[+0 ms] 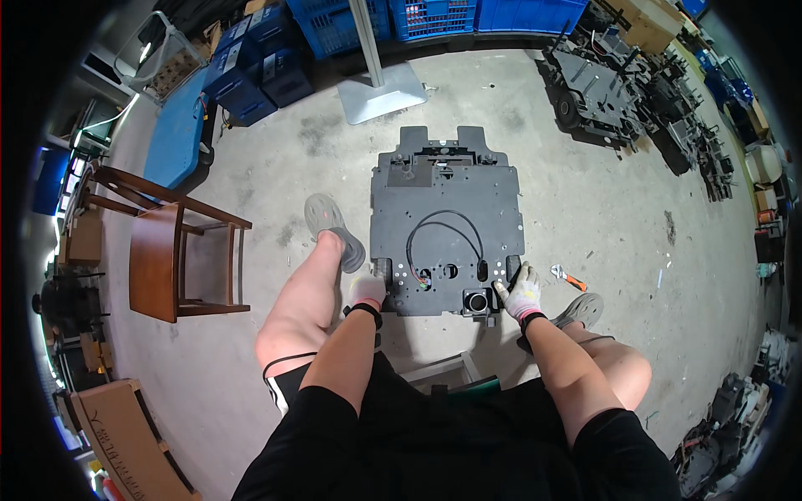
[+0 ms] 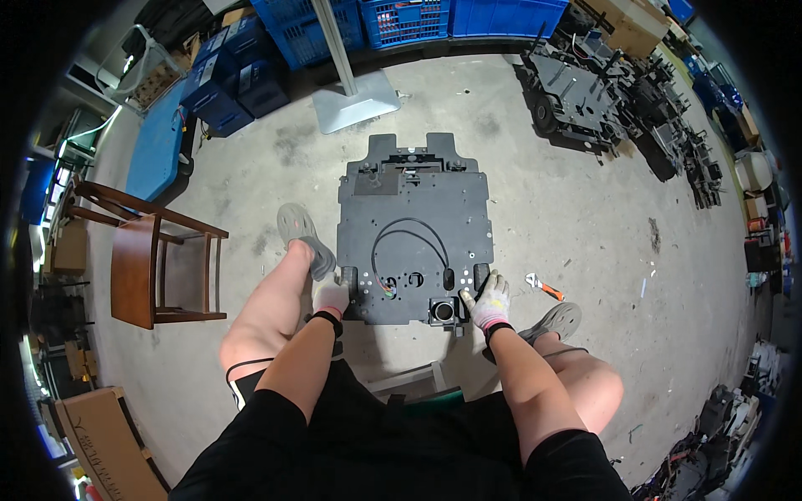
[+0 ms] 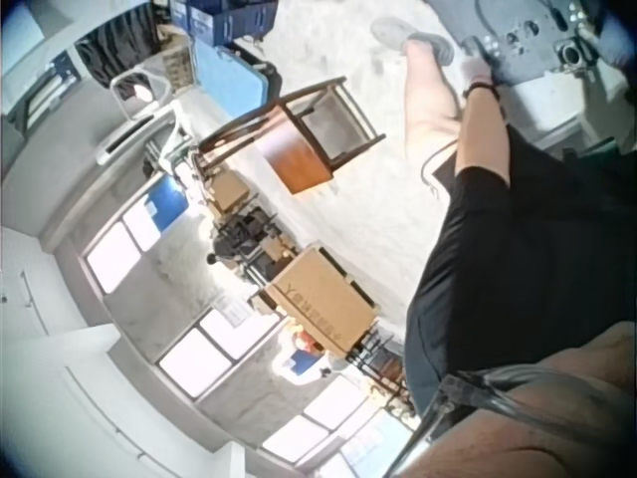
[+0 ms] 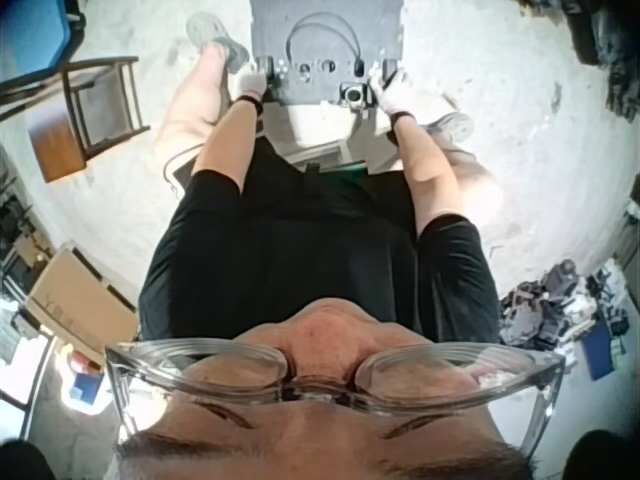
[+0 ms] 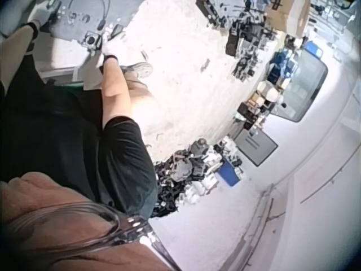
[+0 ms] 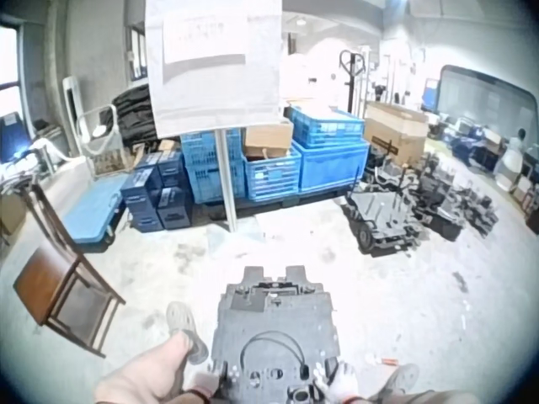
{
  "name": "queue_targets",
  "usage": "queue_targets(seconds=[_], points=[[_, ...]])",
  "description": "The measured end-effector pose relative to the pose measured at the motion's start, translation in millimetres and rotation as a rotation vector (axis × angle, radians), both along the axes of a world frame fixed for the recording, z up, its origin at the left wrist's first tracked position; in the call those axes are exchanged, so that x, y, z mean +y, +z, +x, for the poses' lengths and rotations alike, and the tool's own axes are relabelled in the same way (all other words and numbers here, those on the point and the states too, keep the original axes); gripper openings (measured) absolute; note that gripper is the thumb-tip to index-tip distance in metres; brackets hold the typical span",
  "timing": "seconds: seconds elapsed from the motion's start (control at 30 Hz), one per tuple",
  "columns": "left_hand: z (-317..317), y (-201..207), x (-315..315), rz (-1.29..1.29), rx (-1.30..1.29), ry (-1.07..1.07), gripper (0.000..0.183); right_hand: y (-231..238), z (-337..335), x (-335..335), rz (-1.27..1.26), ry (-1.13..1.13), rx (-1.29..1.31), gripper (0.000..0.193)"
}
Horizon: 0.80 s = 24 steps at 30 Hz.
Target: Disassembling a large plastic assembly using a wrench and hands.
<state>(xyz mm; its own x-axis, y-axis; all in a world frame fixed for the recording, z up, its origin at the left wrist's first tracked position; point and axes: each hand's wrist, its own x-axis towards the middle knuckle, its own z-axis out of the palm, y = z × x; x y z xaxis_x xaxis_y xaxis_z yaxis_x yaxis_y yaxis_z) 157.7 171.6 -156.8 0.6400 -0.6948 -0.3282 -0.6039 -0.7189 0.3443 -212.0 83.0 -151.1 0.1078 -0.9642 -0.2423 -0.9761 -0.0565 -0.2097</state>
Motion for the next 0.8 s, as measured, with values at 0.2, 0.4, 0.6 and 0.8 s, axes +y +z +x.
queue_targets(seconds=[0.2,0.4,0.6,0.8], points=[[8,12,-28,-0.293,0.078,-0.106,0.033,0,20,-35,0.011,0.006,-0.097,0.100],[-15,169,-82,-0.676,0.734,0.161,0.032,6,15,-61,-0.023,0.142,-0.008,0.099],[25,289,-74,-0.982,1.232,0.435,0.035,52,41,-62,0.035,0.194,0.097,0.101],[51,220,-78,-0.973,1.360,0.783,0.035,40,54,-32,0.057,0.251,0.329,0.120]])
